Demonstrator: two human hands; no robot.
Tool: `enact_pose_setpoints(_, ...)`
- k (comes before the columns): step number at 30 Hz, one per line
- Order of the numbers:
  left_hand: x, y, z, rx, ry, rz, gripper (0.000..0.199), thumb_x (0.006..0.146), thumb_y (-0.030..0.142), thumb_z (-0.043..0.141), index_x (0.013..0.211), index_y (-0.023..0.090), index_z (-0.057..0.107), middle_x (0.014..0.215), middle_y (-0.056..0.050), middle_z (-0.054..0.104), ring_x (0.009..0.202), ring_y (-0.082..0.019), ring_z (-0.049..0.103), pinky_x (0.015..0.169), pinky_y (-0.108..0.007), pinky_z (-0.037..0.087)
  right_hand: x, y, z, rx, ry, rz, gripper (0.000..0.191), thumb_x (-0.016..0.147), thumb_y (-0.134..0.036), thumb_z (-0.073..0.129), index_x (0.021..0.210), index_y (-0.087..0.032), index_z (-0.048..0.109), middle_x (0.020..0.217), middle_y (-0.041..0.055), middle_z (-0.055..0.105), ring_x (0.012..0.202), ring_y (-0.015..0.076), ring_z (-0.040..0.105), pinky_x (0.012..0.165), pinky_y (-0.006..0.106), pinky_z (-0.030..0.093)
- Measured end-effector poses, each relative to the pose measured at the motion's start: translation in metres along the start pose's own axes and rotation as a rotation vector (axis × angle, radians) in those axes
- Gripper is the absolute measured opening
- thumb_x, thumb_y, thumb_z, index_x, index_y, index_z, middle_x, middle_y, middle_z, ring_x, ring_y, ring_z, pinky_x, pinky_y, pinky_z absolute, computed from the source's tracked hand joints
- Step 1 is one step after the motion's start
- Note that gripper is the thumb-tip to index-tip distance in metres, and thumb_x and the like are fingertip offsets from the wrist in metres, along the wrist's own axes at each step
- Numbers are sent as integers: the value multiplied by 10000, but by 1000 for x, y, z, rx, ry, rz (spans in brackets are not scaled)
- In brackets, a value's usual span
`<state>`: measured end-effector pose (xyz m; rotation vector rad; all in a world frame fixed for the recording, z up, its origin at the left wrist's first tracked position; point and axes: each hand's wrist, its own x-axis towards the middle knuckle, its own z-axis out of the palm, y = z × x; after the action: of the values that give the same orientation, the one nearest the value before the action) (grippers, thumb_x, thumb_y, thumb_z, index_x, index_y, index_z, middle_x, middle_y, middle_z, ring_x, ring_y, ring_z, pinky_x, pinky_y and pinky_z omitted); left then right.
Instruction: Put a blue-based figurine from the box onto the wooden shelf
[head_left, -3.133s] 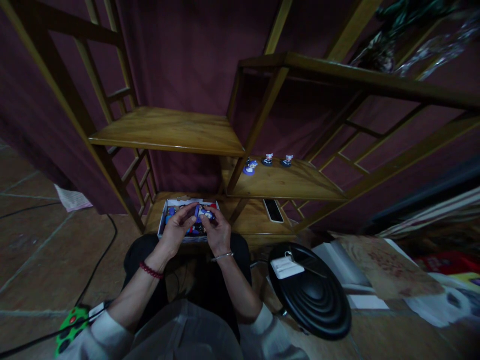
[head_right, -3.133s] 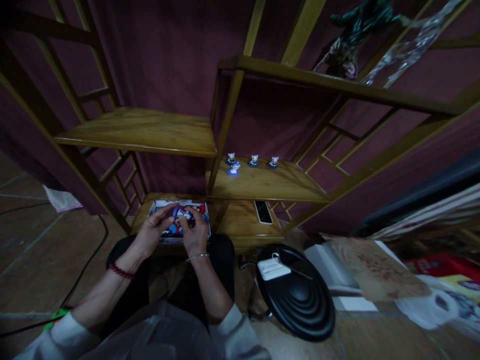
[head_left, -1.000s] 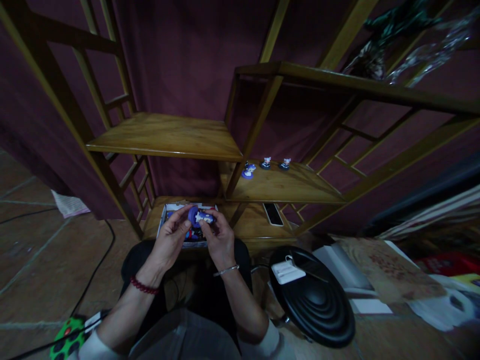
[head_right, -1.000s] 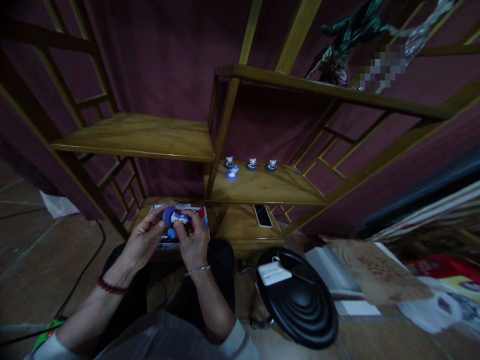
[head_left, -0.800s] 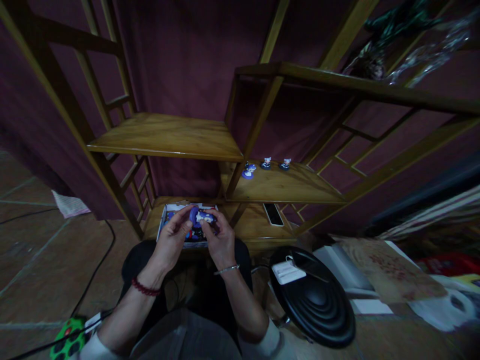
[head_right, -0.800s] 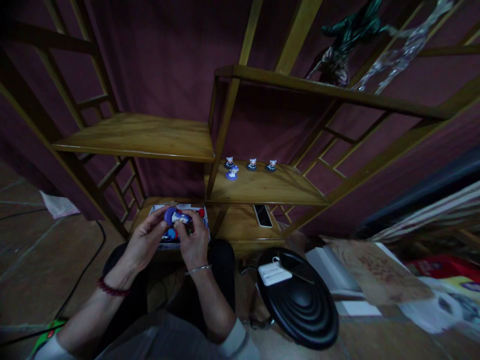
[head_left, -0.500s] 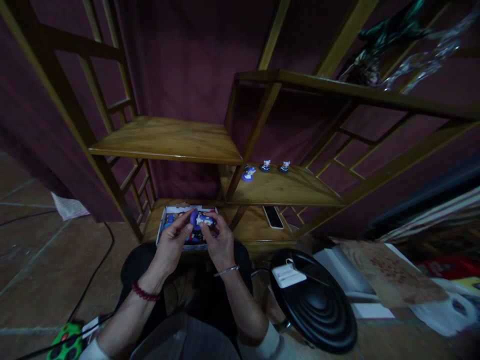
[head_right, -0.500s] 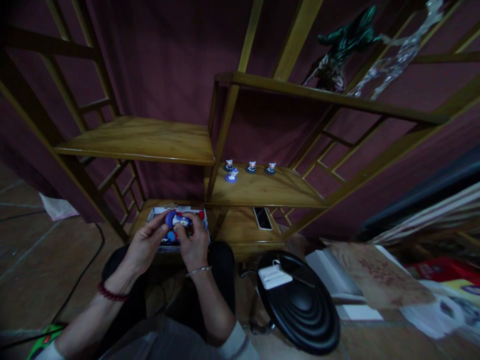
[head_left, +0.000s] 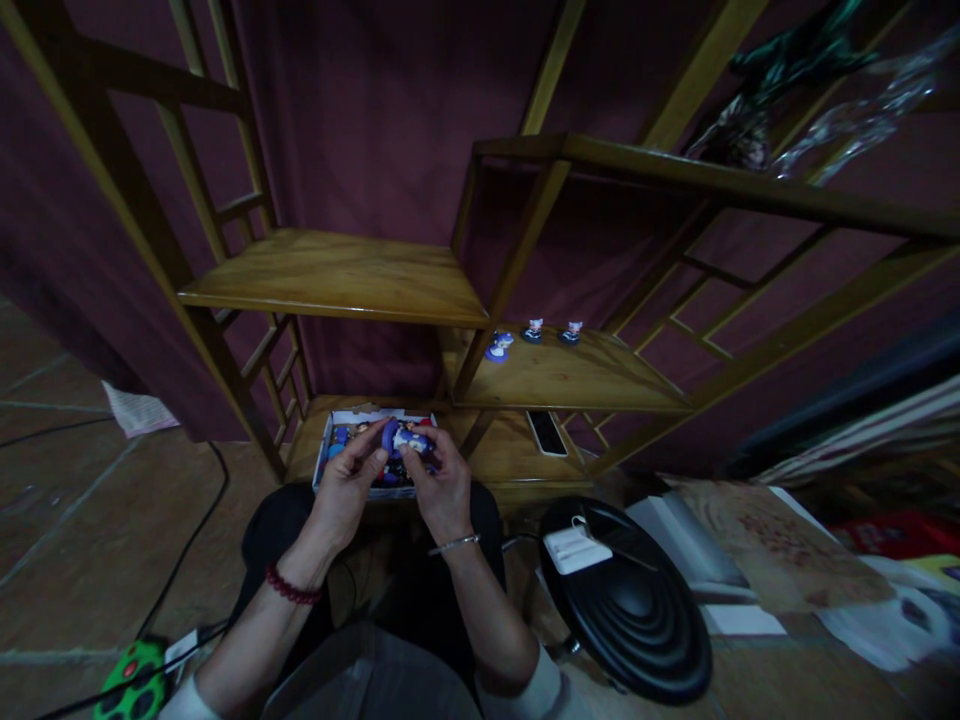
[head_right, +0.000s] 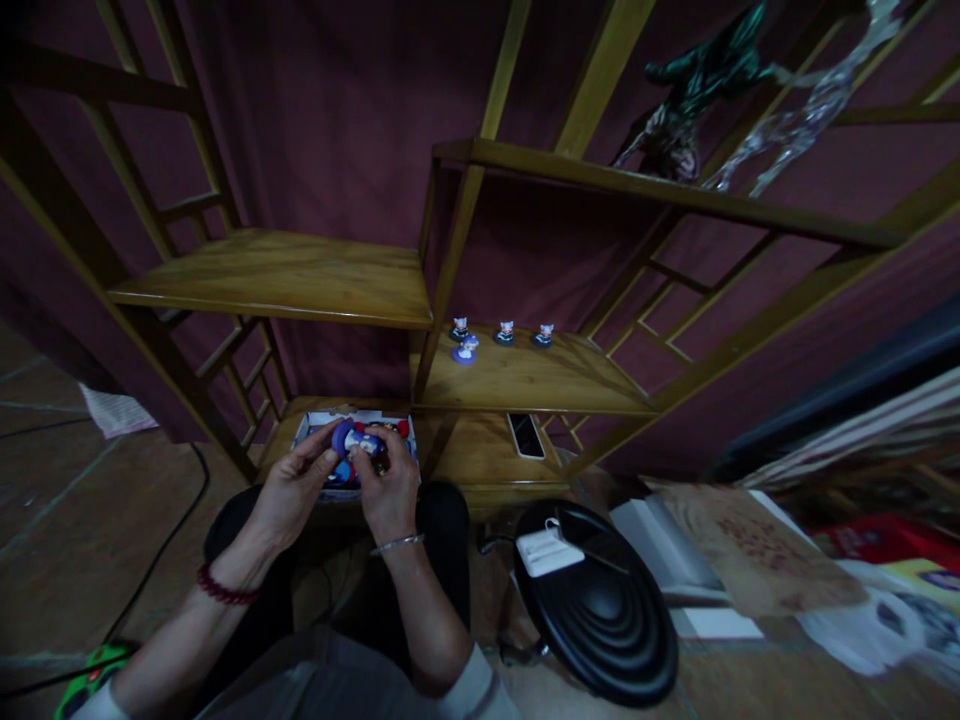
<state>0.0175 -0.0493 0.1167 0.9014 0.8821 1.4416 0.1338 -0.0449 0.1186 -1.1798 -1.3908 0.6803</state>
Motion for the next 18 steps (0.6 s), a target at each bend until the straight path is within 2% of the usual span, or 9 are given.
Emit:
enact_pose_setpoints(4,0,0,-1,23,5,25,413,689,274,649,1095,213,603,1215,-48,556,1185,-220,429,1041,-384,257,1,-5,-1,-36,3,-18,195,766,-287,556,939,-199,575,947,32,632,839,161,595,749,279,482)
enact_pose_setpoints(12,-2,-5,1,48,62,-18,416,688,295,648,1096,226,602,1186,-25,577,1171,-213,448,1039,-391,268,0,-6,-1,-89,25,-45,176,758,-283,564,909,-193,580,923,36,636,817,164,597,724,282,482)
enact_pose_setpoints(18,-2,-12,3,68,88,12,384,730,306,601,1106,228,594,1206,-9,561,1189,-198,431,1050,-378,251,2,-3,0,-171,29,-113,160,753,-243,548,904,-199,580,910,39,641,840,171,594,740,291,476)
